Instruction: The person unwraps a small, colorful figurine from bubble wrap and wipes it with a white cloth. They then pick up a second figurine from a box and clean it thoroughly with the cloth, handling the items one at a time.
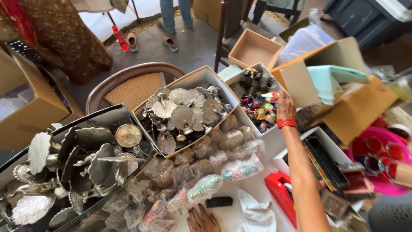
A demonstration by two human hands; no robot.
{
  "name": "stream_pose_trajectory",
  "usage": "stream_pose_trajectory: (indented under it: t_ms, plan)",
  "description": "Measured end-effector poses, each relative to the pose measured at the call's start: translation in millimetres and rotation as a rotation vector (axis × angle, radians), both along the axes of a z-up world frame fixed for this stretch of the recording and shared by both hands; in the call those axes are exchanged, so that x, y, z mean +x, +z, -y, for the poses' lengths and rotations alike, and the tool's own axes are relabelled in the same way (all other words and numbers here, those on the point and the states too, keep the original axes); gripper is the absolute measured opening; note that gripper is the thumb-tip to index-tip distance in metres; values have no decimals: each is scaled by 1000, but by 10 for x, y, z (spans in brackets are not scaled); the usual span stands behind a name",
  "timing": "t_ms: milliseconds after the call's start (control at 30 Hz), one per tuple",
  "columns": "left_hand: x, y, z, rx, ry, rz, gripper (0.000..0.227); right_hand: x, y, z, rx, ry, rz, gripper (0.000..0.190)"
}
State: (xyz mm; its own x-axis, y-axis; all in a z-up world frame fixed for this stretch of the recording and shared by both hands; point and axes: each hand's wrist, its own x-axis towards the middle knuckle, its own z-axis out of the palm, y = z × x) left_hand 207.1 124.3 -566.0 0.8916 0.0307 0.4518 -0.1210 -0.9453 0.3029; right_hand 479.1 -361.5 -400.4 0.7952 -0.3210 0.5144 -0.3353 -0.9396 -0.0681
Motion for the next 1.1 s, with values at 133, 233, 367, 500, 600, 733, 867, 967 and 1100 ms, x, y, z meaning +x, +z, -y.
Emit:
stream_pose_trajectory:
  t_ms: [133,233,367,500,600,733,867,967,1100]
  plan:
    - [54,188,22,-69,18,45,57,-527,798,-595,40,82,147,14]
    - [89,263,-2,-66,21,-60,63,-1110,1413,-1235,-78,312,326,32]
    - [100,500,-180,-29,-64,-285,74,-1776,1786,-1878,-50,704,492,30]
    - [336,-19,-629,-152,-318,-501,64,-2217,2014,-2339,-40,901,595,28]
    - [345,67,-980,-766,-476,-746,42,-2458,1927,-2618,-28,953,595,27]
    - [156,2146,-1025,-1372,-548,-681,44,-2619,1883,-3012,-45,1071,560,24]
    - [-279,3299,-1051,-1438,-690,-545,56,-2785,1975,-3493,55,1189,558,25]
    - [-408,3410,-994,-1533,-728,-556,60,-2873,2019,-3734,60,1282,466,25]
    - [-670,3313,-891,-2000,-545,-642,51,-3107,1962,-3925,185,1292,235,32]
